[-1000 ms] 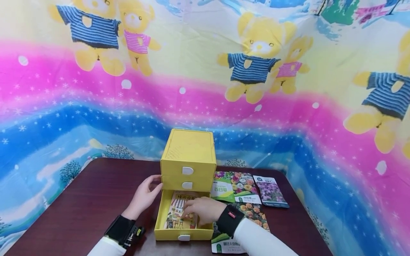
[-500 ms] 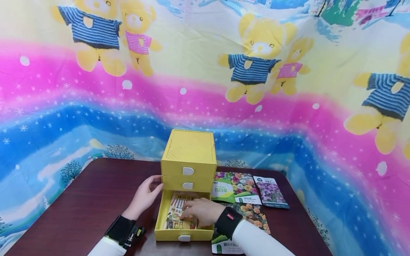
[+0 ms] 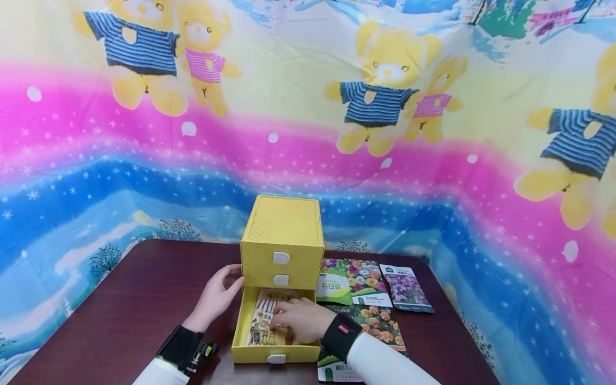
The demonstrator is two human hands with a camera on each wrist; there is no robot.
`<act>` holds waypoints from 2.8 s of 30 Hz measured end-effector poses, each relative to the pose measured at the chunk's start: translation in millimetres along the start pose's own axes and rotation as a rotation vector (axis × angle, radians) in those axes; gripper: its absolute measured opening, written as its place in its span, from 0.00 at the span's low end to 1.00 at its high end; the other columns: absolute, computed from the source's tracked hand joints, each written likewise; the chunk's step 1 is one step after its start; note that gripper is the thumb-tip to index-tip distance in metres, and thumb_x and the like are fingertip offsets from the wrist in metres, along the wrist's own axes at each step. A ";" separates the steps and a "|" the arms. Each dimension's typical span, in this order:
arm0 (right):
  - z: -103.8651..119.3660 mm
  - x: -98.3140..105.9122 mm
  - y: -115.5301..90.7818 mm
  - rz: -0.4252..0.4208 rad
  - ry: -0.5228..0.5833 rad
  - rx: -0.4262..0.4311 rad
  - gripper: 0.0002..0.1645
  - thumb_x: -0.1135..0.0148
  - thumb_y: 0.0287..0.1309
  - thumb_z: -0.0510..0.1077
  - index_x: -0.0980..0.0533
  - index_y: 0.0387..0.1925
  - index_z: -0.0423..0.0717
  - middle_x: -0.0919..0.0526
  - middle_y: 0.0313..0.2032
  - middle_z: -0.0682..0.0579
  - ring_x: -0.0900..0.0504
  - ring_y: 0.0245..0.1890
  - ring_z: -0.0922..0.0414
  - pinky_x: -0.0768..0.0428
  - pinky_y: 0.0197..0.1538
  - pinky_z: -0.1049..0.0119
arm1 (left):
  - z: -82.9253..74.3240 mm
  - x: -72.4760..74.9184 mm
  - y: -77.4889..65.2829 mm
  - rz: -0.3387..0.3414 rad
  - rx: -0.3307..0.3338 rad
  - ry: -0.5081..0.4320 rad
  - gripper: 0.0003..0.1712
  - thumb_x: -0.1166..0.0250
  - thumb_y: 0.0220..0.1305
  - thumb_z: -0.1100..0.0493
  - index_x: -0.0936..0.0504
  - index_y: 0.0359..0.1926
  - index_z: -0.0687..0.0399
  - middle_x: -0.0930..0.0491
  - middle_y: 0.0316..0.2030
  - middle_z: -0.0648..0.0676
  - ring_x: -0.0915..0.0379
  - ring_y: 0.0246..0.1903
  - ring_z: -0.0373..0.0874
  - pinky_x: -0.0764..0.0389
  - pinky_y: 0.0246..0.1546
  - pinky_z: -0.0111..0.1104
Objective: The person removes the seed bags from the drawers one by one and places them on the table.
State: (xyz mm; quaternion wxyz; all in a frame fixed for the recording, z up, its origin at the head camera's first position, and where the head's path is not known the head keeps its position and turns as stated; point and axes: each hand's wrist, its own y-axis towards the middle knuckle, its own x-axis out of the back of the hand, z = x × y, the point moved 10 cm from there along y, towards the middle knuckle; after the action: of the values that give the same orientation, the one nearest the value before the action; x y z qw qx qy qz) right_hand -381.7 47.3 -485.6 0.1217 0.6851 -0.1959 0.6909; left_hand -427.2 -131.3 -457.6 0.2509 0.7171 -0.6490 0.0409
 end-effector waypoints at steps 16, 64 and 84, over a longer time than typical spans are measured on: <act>1.7 0.5 -0.2 0.008 0.008 0.001 0.26 0.28 0.62 0.48 0.22 0.60 0.66 0.24 0.60 0.59 0.21 0.57 0.58 0.20 0.59 0.59 | -0.8 0.0 0.1 0.002 0.001 -0.001 0.21 0.37 0.73 0.60 0.23 0.65 0.52 0.22 0.59 0.55 0.19 0.46 0.47 0.17 0.43 0.35; 7.7 5.4 0.2 -0.099 0.044 0.078 0.08 0.32 0.62 0.42 0.17 0.34 0.62 0.18 0.61 0.54 0.21 0.33 0.78 0.32 0.36 0.86 | 20.5 -8.4 4.9 -0.033 -0.158 0.001 0.23 0.41 0.76 0.49 0.26 0.67 0.47 0.23 0.58 0.55 0.21 0.43 0.44 0.19 0.34 0.36; 9.9 23.1 -15.8 -0.226 0.028 0.075 0.16 0.35 0.62 0.38 0.29 0.25 0.59 0.34 0.19 0.68 0.45 0.19 0.73 0.47 0.30 0.81 | 5.5 -2.2 -0.4 -0.005 0.016 0.000 0.21 0.37 0.74 0.56 0.24 0.65 0.45 0.23 0.60 0.50 0.20 0.47 0.43 0.17 0.44 0.33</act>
State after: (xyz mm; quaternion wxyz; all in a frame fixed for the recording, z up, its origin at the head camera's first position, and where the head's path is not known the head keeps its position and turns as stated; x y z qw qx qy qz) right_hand -366.7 54.8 -461.2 0.1759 0.6970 -0.0900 0.6893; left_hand -428.6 -131.6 -463.4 0.2456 0.7207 -0.6467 0.0454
